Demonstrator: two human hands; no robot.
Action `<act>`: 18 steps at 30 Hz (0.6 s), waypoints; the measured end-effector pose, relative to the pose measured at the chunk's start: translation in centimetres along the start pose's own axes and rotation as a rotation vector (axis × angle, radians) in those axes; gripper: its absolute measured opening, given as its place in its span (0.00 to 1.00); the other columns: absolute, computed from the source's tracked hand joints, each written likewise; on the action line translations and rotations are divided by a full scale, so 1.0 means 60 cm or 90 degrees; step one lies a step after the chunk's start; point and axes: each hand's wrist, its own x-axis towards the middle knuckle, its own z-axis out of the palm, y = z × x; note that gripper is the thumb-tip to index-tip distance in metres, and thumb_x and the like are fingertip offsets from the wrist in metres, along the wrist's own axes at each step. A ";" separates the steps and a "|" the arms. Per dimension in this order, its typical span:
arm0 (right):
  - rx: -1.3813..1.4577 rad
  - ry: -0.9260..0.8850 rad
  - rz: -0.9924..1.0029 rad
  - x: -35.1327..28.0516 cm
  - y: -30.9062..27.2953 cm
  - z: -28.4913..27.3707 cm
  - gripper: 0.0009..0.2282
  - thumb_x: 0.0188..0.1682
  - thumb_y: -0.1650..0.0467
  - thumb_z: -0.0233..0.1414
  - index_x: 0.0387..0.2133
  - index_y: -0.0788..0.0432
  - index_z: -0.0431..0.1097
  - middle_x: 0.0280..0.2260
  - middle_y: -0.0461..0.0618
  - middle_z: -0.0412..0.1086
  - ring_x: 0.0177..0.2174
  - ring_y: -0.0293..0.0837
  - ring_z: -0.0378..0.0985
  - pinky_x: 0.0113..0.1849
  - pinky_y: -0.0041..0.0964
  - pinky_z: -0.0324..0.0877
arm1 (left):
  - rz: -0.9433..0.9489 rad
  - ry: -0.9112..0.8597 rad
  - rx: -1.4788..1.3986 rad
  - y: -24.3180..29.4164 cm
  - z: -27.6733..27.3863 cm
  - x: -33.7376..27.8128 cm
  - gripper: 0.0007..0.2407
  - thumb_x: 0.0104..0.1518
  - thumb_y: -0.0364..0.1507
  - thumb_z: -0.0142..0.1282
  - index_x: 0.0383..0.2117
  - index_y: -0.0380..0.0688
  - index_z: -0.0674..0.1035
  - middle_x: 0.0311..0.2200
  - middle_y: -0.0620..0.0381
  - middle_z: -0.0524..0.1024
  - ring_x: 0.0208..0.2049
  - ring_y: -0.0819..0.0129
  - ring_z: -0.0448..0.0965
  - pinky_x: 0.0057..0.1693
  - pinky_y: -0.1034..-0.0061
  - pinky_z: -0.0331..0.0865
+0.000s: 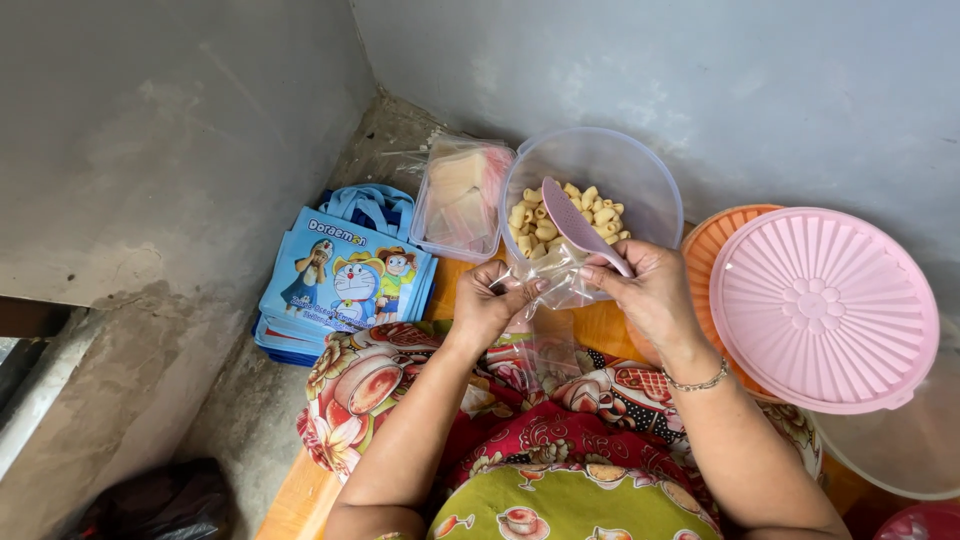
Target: Filling small plastic bags with snacks using a scoop and placing them into larger gift bags.
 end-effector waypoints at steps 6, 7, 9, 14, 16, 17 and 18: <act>0.013 0.010 -0.009 0.016 0.058 -0.007 0.05 0.31 0.77 0.57 0.16 0.63 0.67 0.09 0.44 0.61 0.10 0.26 0.56 0.13 0.14 0.52 | 0.029 -0.102 -0.039 0.031 -0.003 -0.007 0.15 0.34 0.25 0.66 0.27 0.32 0.74 0.18 0.47 0.73 0.18 0.71 0.72 0.29 0.82 0.66; 0.029 -0.016 0.006 0.014 0.061 -0.006 0.05 0.30 0.78 0.57 0.16 0.64 0.66 0.09 0.44 0.60 0.10 0.27 0.56 0.13 0.15 0.52 | 0.020 -0.067 -0.046 0.017 -0.005 -0.006 0.10 0.35 0.23 0.64 0.21 0.34 0.74 0.13 0.51 0.71 0.15 0.75 0.69 0.25 0.87 0.62; 0.045 -0.039 0.015 0.008 0.041 -0.001 0.05 0.28 0.79 0.57 0.16 0.65 0.66 0.09 0.44 0.59 0.09 0.28 0.56 0.13 0.16 0.53 | 0.017 -0.036 -0.051 0.004 -0.011 0.003 0.07 0.36 0.20 0.63 0.15 0.36 0.74 0.08 0.54 0.68 0.12 0.80 0.65 0.21 0.92 0.57; 0.185 -0.175 0.001 -0.009 0.007 -0.001 0.03 0.37 0.77 0.50 0.19 0.64 0.62 0.08 0.48 0.57 0.03 0.31 0.52 0.08 0.18 0.47 | 0.008 -0.086 -0.065 0.045 -0.017 -0.006 0.12 0.37 0.24 0.63 0.06 0.42 0.68 0.04 0.60 0.62 0.10 0.85 0.57 0.18 0.92 0.47; 0.191 -0.166 0.011 -0.006 0.014 -0.010 0.02 0.39 0.76 0.49 0.21 0.63 0.62 0.09 0.47 0.56 0.03 0.30 0.51 0.08 0.17 0.46 | -0.018 -0.074 -0.094 0.064 -0.017 -0.014 0.11 0.40 0.25 0.61 0.07 0.41 0.69 0.04 0.59 0.63 0.08 0.85 0.57 0.16 0.93 0.49; 0.197 -0.158 0.022 -0.004 0.017 -0.014 0.02 0.41 0.76 0.47 0.22 0.61 0.61 0.10 0.46 0.56 0.02 0.29 0.49 0.07 0.17 0.45 | -0.044 -0.061 -0.122 0.073 -0.017 -0.018 0.11 0.44 0.26 0.58 0.08 0.40 0.70 0.03 0.57 0.64 0.05 0.84 0.58 0.14 0.94 0.52; 0.197 -0.159 0.022 -0.013 -0.009 -0.004 0.02 0.41 0.76 0.47 0.22 0.61 0.61 0.10 0.46 0.56 0.02 0.29 0.49 0.07 0.17 0.45 | -0.043 -0.061 -0.123 0.079 -0.021 -0.018 0.11 0.44 0.26 0.58 0.08 0.40 0.70 0.03 0.57 0.64 0.05 0.84 0.58 0.14 0.94 0.52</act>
